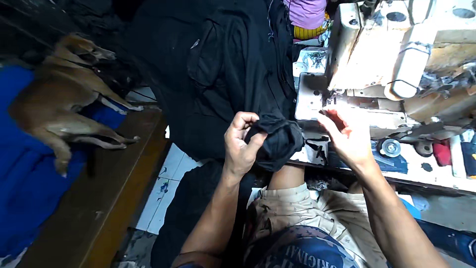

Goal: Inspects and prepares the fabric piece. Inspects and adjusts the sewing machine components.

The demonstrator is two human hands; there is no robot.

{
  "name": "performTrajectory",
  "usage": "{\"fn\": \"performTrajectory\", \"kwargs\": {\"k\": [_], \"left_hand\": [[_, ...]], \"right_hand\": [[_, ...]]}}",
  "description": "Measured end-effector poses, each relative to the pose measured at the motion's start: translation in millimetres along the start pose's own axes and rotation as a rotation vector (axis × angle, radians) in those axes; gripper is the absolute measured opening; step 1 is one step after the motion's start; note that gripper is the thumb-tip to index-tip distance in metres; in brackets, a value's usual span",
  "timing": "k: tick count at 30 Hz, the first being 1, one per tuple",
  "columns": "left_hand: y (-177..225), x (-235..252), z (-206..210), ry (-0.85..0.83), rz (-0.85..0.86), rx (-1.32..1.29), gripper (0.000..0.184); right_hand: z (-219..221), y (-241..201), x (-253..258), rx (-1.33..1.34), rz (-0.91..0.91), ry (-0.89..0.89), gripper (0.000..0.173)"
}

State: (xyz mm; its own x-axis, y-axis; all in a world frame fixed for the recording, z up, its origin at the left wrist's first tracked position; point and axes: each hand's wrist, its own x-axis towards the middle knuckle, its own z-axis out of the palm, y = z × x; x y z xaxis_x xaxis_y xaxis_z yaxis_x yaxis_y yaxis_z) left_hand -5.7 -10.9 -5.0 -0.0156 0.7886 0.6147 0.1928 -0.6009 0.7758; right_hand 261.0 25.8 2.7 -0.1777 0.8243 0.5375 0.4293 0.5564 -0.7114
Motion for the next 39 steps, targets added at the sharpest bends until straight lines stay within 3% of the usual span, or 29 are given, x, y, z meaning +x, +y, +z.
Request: {"fn": "performTrajectory", "kwargs": {"k": [2,4,5,7,9,10,15,20,25,29,31,34,36,39], "left_hand": [[1.1,3.3,5.8,-0.077,-0.047,-0.037,0.037],[3.6,10.5,13.8,-0.226,-0.097,-0.106,0.058],[5.2,15.4,16.7,-0.319,-0.119,-0.128,0.066],[4.1,23.5,17.8,-0.459,-0.138,-0.146,0.061],[-3.3,32.4,13.1,-0.489,-0.117,-0.09,0.036],[-8.2,37.4,8.9,-0.473,-0.11,-0.057,0.028],[-29.9,47.4,-5.2,-0.285,-0.223,-0.143,0.016],[-32.4,48.8,3.6,-0.09,-0.367,-0.385,0.018],[-28.8,59.0,8.3,0.005,-0.339,-0.451,0.018],[-13.4,59.0,19.8,-0.096,-0.221,-0.228,0.026],[-2.2,52.4,31.2,-0.198,-0.145,-0.166,0.03],[23.5,34.8,52.4,-0.349,-0.09,-0.099,0.043],[27.7,31.9,65.8,-0.433,-0.021,-0.091,0.052],[16.6,33.0,70.6,-0.554,0.02,0.127,0.086]], "right_hand": [[8.1,-6.6,-12.9,0.286,0.108,-0.104,0.046],[26.1,-7.5,-22.1,0.404,0.186,-0.156,0.072],[32.1,-5.3,-24.3,0.417,0.218,-0.176,0.077],[37.8,6.0,-28.8,0.474,0.289,-0.128,0.057],[32.5,21.1,-35.5,0.583,0.349,-0.053,0.025],[26.6,27.6,-40.3,0.637,0.367,-0.039,0.019],[4.7,33.9,-67.6,0.729,0.518,0.115,0.014],[-2.0,33.0,-85.7,0.861,0.672,0.245,0.009],[-10.2,39.2,-102.7,0.837,0.678,0.331,0.009],[-16.9,40.1,-114.5,0.22,0.481,0.287,0.024],[-15.5,25.4,-109.9,0.096,0.378,0.277,0.033],[-3.9,3.5,-87.4,0.206,0.218,0.184,0.056],[5.3,-2.6,-69.9,0.394,0.217,0.073,0.066],[11.1,0.2,-60.0,0.506,0.257,0.135,0.029]]}}
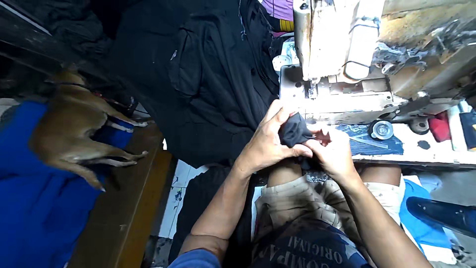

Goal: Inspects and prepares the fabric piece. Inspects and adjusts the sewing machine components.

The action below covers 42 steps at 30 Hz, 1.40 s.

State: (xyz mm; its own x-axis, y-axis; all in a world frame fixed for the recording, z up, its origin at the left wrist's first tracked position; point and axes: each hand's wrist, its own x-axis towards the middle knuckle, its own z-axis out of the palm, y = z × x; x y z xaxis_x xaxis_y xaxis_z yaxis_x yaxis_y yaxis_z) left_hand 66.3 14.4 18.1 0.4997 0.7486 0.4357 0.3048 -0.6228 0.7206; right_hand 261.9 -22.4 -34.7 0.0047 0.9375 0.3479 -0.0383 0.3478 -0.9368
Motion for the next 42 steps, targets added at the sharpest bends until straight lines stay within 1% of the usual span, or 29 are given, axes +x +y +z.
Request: {"fn": "performTrajectory", "kwargs": {"k": [1,2,3,4,5,6,7,8,9,12,15,17,20,21,22,24,25,27,29,31,33,35,37,38,39,40,41,42], "left_hand": [[-6.0,-2.0,-2.5,-0.056,-0.061,0.101,0.094],[-11.5,-5.8,-5.0,-0.109,-0.144,0.18,0.094],[-18.4,-10.8,-7.1,-0.15,-0.195,0.209,0.087],[-24.5,-17.0,-10.3,-0.187,-0.227,0.202,0.078],[-28.8,-23.1,-14.4,-0.212,-0.236,0.191,0.063],[-31.5,-29.2,-18.6,-0.216,-0.231,0.198,0.043],[-33.0,-34.8,-22.3,-0.193,-0.226,0.219,0.027],[-33.1,-38.9,-25.0,-0.144,-0.217,0.244,0.018],[-32.0,-41.3,-27.3,-0.081,-0.207,0.264,0.015],[-24.9,-45.2,-30.4,0.093,-0.196,0.242,0.015],[-23.6,-47.4,-30.7,0.221,-0.192,0.157,0.015],[-27.6,-46.1,-35.1,0.29,-0.19,-0.008,0.02],[-30.6,-41.2,-41.4,0.381,-0.24,-0.326,0.018],[-33.1,-38.0,-43.3,0.408,-0.232,-0.429,0.017],[-34.7,-35.1,-44.7,0.434,-0.226,-0.501,0.017],[-36.5,-30.3,-46.3,0.465,-0.214,-0.531,0.019],[-37.0,-28.7,-46.3,0.465,-0.212,-0.508,0.022],[-40.1,-26.2,-45.0,0.46,-0.219,-0.448,0.026],[-46.2,-25.9,-42.2,0.46,-0.224,-0.345,0.03],[-53.3,-28.9,-38.6,0.48,-0.23,-0.176,0.033],[-58.1,-35.1,-35.6,0.512,-0.242,0.006,0.037],[-56.6,-45.4,-28.7,0.573,-0.257,0.127,0.041],[-48.6,-59.3,-15.1,0.64,-0.24,0.231,0.035],[-46.8,-64.9,-8.3,0.683,-0.213,0.266,0.027],[-46.4,-69.3,-1.9,0.723,-0.186,0.283,0.021],[-46.9,-73.8,4.3,0.744,-0.169,0.298,0.019],[-48.0,-78.5,10.3,0.744,-0.165,0.322,0.022],[-49.7,-83.2,16.0,0.726,-0.181,0.358,0.029]], "right_hand": [[-4.3,0.1,-0.8,0.004,-0.028,0.048,0.024],[-11.8,-0.4,-3.5,-0.004,-0.057,0.085,0.023],[-20.0,0.8,-7.1,-0.021,-0.085,0.124,0.024],[-28.2,4.1,-10.8,-0.048,-0.107,0.166,0.024],[-36.2,9.2,-14.5,-0.083,-0.121,0.209,0.025],[-43.2,15.0,-18.5,-0.127,-0.125,0.253,0.025],[-48.8,20.5,-22.7,-0.167,-0.119,0.296,0.024],[-52.9,25.7,-26.4,-0.205,-0.108,0.336,0.023],[-55.6,29.9,-29.8,-0.243,-0.094,0.369,0.022],[-60.8,38.5,-38.2,-0.371,-0.073,0.421,0.02],[-67.3,44.1,-41.6,-0.489,-0.062,0.465,0.014],[-73.9,43.8,-42.4,-0.526,-0.03,0.479,0.013],[-79.5,41.0,-43.6,-0.604,0.02,0.477,0.013],[-80.2,40.5,-44.0,-0.643,0.037,0.469,0.014],[-80.9,39.8,-44.6,-0.688,0.063,0.454,0.015],[-82.1,38.6,-46.3,-0.77,0.131,0.405,0.019],[-82.4,38.7,-47.5,-0.79,0.151,0.381,0.021],[-80.0,37.5,-50.2,-0.799,0.117,0.376,0.022],[-71.1,31.4,-52.0,-0.776,0.011,0.411,0.023],[-57.0,25.8,-52.3,-0.717,-0.118,0.406,0.021],[-39.0,23.2,-50.4,-0.632,-0.206,0.335,0.018],[-22.1,25.7,-45.6,-0.568,-0.265,0.238,0.018],[-8.8,30.8,-35.6,-0.551,-0.323,0.173,0.019],[-3.7,33.2,-29.1,-0.554,-0.348,0.151,0.02],[0.6,35.3,-22.0,-0.562,-0.369,0.132,0.022],[4.5,37.3,-14.3,-0.578,-0.384,0.111,0.025],[8.3,39.4,-6.8,-0.607,-0.394,0.086,0.029],[12.1,41.8,0.2,-0.644,-0.4,0.058,0.033]]}}
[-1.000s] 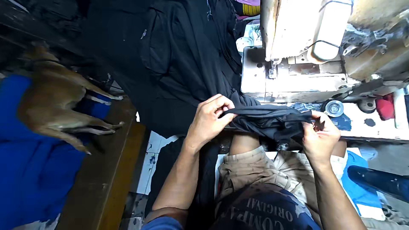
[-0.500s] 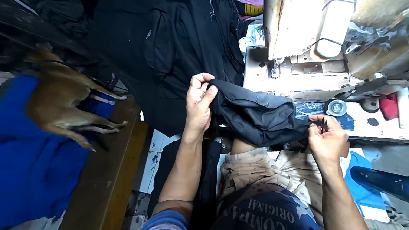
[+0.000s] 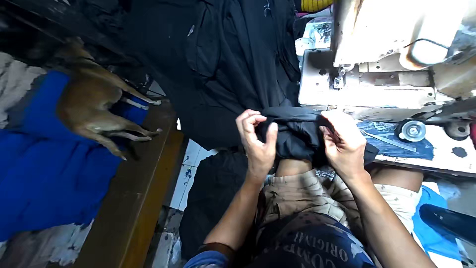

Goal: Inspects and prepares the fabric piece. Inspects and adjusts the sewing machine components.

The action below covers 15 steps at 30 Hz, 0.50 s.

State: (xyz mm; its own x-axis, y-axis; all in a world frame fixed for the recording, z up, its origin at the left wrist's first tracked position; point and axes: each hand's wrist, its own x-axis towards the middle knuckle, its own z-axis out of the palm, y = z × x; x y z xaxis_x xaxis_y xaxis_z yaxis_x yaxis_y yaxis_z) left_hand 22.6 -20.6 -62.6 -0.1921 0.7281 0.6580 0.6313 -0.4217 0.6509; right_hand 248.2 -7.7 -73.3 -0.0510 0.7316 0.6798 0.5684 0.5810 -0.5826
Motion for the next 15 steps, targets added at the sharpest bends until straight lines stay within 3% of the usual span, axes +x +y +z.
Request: {"fn": "performTrajectory", "kwargs": {"k": [3,6,12,15], "left_hand": [[-12.4,-16.7,6.5,-0.051,-0.043,0.208,0.045],[-26.6,-15.1,0.0,-0.078,-0.06,0.261,0.043],[-21.5,28.1,-46.3,0.048,0.151,0.23,0.022],[-12.1,53.2,-48.8,0.094,0.295,0.141,0.014]], "right_hand": [[13.2,4.9,13.2,-0.048,-0.033,-0.137,0.042],[13.3,7.0,19.6,0.007,-0.013,-0.196,0.029],[-33.5,-3.5,16.6,0.042,0.056,-0.027,0.017],[-47.8,1.8,4.3,0.035,0.106,0.067,0.014]]}}
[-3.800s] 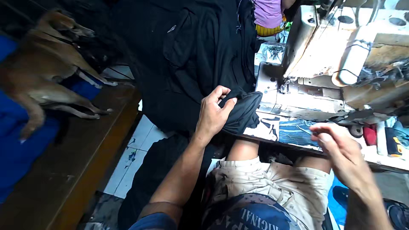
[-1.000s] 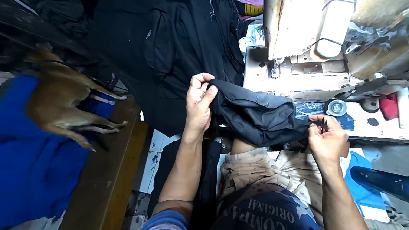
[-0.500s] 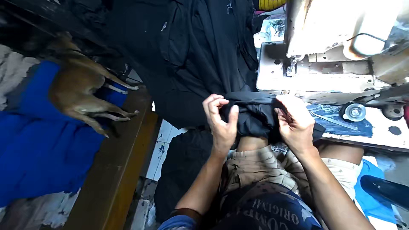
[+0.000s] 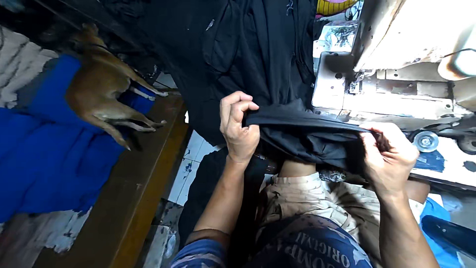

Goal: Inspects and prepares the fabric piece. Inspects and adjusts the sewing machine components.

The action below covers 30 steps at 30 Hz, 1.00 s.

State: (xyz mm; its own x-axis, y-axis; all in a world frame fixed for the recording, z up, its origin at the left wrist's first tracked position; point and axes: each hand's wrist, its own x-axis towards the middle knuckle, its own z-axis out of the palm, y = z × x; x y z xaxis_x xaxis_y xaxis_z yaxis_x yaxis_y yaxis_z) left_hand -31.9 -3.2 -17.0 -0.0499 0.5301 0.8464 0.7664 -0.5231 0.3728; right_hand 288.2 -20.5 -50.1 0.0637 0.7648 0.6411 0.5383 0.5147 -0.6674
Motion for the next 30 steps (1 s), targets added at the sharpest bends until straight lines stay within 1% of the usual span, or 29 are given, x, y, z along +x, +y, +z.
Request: {"fn": "performTrajectory", "kwargs": {"k": [2,4,6,9,12,14,16,18,20,22,25,27,28,30], "left_hand": [[2.9,9.4,2.4,-0.012,0.098,-0.048,0.011],[5.3,12.7,5.7,-0.06,0.177,-0.087,0.009],[7.4,13.7,8.9,-0.147,0.214,-0.118,0.01],[11.0,14.7,13.2,-0.333,0.201,-0.192,0.015],[14.1,18.6,15.0,-0.601,0.094,-0.386,0.012],[15.7,23.2,18.7,-0.738,-0.027,-0.631,0.012],[14.5,25.1,26.7,-0.77,-0.178,-0.923,0.013],[15.5,26.9,33.1,-0.717,-0.354,-1.082,0.014],[17.8,36.3,36.9,-0.69,-0.489,-1.062,0.012],[19.7,44.2,42.5,-0.718,-0.531,-1.009,0.015],[20.0,51.3,49.7,-0.835,-0.477,-0.919,0.025],[23.0,54.2,52.6,-0.893,-0.412,-0.756,0.029],[24.5,54.4,54.8,-0.907,-0.385,-0.676,0.028],[26.5,50.8,60.3,-0.896,-0.348,-0.599,0.017]], "right_hand": [[-7.1,5.6,-9.4,0.009,0.041,0.065,0.013],[-12.5,10.9,-18.1,0.014,0.058,0.115,0.012],[-16.4,15.5,-25.2,0.009,0.077,0.136,0.012],[-20.4,21.1,-29.6,0.035,0.129,0.134,0.013],[-25.0,20.7,-25.8,0.17,0.246,0.085,0.014],[-27.2,22.0,-22.0,0.308,0.381,0.021,0.012],[-27.5,22.0,-18.8,0.469,0.574,-0.038,0.006],[-27.6,21.7,-15.5,0.611,0.773,-0.081,0.013],[-26.8,21.5,-13.4,0.692,0.883,-0.099,0.018],[-26.9,21.1,-13.0,0.736,0.928,-0.096,0.019],[-28.0,22.6,-14.0,0.778,0.944,-0.086,0.02],[-29.6,23.6,-15.0,0.777,0.953,-0.089,0.02],[-30.2,23.9,-15.4,0.769,0.952,-0.097,0.022],[-30.5,25.8,-17.9,0.717,0.911,-0.122,0.021]]}}
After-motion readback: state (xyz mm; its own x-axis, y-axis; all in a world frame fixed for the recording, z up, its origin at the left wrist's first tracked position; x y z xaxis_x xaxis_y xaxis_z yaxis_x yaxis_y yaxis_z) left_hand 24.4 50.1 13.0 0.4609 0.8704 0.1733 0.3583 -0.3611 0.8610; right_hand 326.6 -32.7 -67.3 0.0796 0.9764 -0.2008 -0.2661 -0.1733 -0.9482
